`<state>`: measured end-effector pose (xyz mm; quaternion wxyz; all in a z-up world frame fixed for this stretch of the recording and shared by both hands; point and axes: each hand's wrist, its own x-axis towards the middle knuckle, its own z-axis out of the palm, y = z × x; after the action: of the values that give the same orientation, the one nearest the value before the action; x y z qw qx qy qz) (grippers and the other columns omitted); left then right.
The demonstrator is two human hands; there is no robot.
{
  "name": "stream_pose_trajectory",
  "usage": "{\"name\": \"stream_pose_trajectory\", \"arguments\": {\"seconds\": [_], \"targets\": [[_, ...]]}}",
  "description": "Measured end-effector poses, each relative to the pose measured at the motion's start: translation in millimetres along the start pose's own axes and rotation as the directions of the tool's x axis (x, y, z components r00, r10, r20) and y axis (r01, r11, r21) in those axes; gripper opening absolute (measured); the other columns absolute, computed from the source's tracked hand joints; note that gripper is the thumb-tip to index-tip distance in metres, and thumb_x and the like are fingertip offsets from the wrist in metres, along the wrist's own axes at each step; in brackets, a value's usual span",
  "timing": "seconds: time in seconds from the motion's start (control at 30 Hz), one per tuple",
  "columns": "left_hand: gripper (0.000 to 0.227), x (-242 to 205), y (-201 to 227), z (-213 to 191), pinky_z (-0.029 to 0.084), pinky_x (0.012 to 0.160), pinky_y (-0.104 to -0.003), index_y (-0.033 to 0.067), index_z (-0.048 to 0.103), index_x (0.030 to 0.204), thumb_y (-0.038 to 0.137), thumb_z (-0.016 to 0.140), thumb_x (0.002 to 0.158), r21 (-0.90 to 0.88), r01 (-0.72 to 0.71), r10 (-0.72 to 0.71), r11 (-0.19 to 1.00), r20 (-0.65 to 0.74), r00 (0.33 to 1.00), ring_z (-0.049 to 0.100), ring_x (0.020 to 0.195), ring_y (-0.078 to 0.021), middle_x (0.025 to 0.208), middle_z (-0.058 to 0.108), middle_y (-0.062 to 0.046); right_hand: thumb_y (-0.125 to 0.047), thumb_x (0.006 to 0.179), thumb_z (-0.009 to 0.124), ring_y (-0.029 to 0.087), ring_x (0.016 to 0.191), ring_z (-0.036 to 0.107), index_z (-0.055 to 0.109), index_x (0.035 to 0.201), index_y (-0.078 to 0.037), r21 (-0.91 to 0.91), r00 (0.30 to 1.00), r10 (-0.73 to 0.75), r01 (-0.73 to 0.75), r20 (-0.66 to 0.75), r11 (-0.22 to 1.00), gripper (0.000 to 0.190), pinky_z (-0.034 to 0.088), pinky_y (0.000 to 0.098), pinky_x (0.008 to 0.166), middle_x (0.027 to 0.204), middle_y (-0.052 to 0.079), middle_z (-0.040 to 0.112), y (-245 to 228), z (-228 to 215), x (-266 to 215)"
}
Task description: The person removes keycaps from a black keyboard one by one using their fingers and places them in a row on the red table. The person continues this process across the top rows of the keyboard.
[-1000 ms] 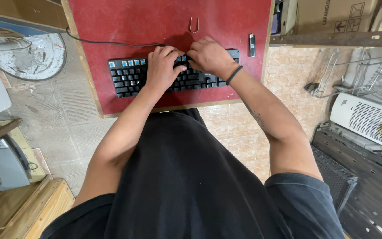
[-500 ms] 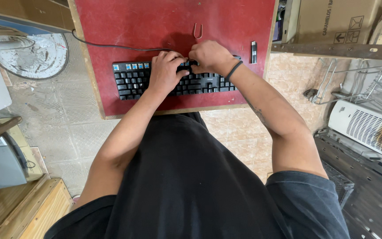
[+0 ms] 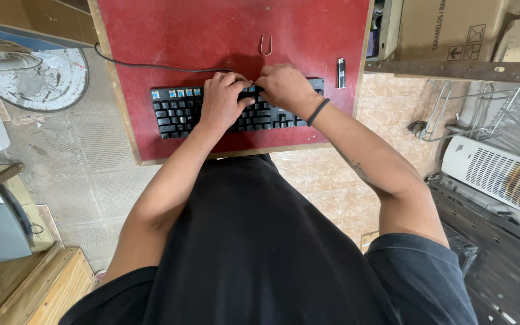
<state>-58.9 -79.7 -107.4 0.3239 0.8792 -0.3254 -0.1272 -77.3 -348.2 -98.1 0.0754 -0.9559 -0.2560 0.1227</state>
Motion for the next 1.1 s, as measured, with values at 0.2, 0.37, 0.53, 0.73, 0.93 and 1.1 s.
{"name": "stream_pose_trajectory", "arguments": {"seconds": [0.2, 0.37, 0.53, 0.73, 0.93, 1.1], "targets": [[0.045, -2.7, 2.1, -0.5, 0.051, 0.106, -0.053, 0.0199, 0.088, 0.142, 0.040, 0.100, 0.104, -0.004, 0.019, -0.019, 1.000, -0.019, 1.000, 0.066, 0.129, -0.0286, 0.135, 0.074, 0.002, -0.022, 0.092, 0.092, 0.029, 0.077, 0.075, 0.080, 0.094, -0.024, -0.271, 0.995, 0.015, -0.042, -0.102, 0.962, 0.012, 0.060, 0.0492, 0.065, 0.092, -0.002, 0.070, -16.6, 39.7, 3.8], [0.045, -2.3, -0.3, 1.6, 0.052, 0.105, -0.053, 0.0178, 0.090, 0.140, 0.040, 0.101, 0.103, -0.001, -0.013, 0.013, 1.000, -0.066, 0.998, 0.068, 0.127, -0.0298, 0.133, 0.077, 0.000, -0.015, 0.094, 0.084, 0.028, 0.070, 0.069, 0.077, 0.085, -0.021, -0.253, 0.984, 0.051, -0.095, -0.173, 0.963, 0.013, 0.054, 0.0471, 0.059, 0.085, -0.001, 0.064, -22.4, 31.9, 1.2], [0.045, -2.5, -2.7, 2.1, 0.053, 0.104, -0.053, 0.0180, 0.090, 0.140, 0.038, 0.102, 0.102, 0.001, -0.028, 0.028, 1.000, -0.077, 0.997, 0.069, 0.127, -0.0299, 0.133, 0.078, 0.000, -0.016, 0.096, 0.083, 0.031, 0.073, 0.071, 0.077, 0.087, -0.019, -0.194, 0.969, -0.044, -0.003, -0.242, 0.981, 0.011, 0.056, 0.0481, 0.065, 0.086, 0.003, 0.065, -13.3, 37.4, -0.2], [0.045, -3.3, -0.7, -0.3, 0.054, 0.102, -0.053, 0.0169, 0.090, 0.140, 0.041, 0.100, 0.103, -0.003, -0.046, 0.045, 0.999, -0.072, 0.996, 0.070, 0.126, -0.0326, 0.133, 0.077, -0.002, -0.025, 0.094, 0.089, 0.034, 0.086, 0.076, 0.079, 0.095, -0.016, -0.043, 0.954, -0.186, 0.181, -0.237, 0.982, 0.013, 0.062, 0.0500, 0.081, 0.094, 0.005, 0.070, 1.3, 6.4, -0.1], [0.046, -2.3, 3.5, 0.0, 0.055, 0.098, -0.055, 0.0171, 0.091, 0.138, 0.041, 0.101, 0.100, 0.044, -0.040, 0.044, 0.998, -0.092, 0.995, 0.069, 0.125, -0.0342, 0.133, 0.079, 0.001, -0.040, 0.092, 0.089, 0.040, 0.082, 0.079, 0.085, 0.101, -0.015, 0.147, 0.993, -0.017, -0.001, 0.120, 0.989, 0.026, 0.062, 0.0592, 0.065, 0.096, 0.004, 0.075, 7.9, -21.5, 24.2], [0.046, -1.9, 5.0, -1.8, 0.054, 0.095, -0.054, 0.0211, 0.093, 0.139, 0.041, 0.102, 0.098, 0.049, -0.036, 0.041, 0.998, -0.099, 0.994, 0.068, 0.124, -0.0341, 0.136, 0.081, 0.005, -0.042, 0.096, 0.089, 0.037, 0.082, 0.078, 0.087, 0.102, -0.016, 0.139, 0.967, -0.055, 0.021, 0.249, 0.990, 0.027, 0.061, 0.0569, 0.063, 0.098, 0.004, 0.079, 11.9, -25.1, 26.3]]}}
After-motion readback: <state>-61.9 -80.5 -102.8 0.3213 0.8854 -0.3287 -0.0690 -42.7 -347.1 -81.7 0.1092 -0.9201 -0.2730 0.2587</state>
